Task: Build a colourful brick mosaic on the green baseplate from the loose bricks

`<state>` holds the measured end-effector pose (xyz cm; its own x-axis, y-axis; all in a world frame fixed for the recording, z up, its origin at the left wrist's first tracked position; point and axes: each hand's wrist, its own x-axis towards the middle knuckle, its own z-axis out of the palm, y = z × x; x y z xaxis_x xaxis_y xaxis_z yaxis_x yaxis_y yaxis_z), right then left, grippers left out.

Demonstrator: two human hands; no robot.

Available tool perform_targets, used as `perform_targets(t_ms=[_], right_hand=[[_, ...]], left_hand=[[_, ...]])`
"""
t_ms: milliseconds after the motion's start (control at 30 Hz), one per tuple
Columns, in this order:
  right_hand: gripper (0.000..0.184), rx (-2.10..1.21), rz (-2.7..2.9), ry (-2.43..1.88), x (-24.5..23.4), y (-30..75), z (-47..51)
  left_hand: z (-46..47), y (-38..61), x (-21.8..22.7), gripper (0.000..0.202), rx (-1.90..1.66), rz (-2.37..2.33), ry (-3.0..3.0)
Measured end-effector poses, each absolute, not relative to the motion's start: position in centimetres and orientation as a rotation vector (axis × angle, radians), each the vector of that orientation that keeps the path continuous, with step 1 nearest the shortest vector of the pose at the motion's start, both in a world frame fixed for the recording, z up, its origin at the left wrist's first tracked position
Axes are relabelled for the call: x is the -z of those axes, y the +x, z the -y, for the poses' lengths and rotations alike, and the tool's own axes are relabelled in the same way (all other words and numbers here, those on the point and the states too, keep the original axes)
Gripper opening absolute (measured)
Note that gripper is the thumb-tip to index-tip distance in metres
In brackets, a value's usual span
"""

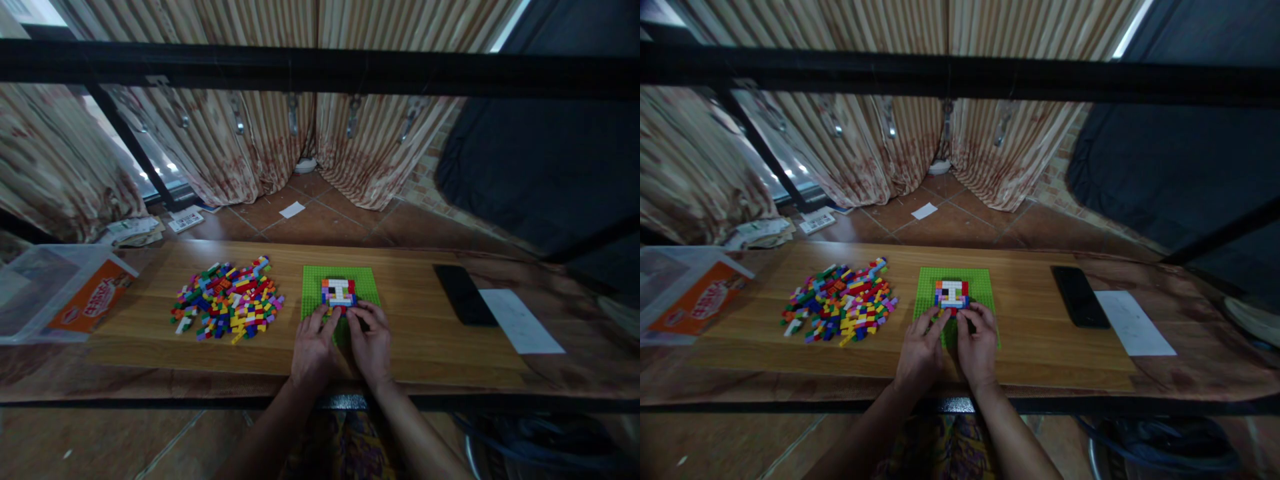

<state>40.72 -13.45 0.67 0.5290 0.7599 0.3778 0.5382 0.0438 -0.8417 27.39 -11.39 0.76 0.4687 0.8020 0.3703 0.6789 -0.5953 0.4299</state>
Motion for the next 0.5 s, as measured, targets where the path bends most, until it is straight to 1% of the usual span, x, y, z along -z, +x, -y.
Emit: perform_targets(t_ms=[500], right_hand=[[0.019,-0.256,1.156,-1.551,-0.95,40.53,13.6]], left_hand=[[11.33,27.38,-0.73,0.058,-0.748,-1.26,2.523]])
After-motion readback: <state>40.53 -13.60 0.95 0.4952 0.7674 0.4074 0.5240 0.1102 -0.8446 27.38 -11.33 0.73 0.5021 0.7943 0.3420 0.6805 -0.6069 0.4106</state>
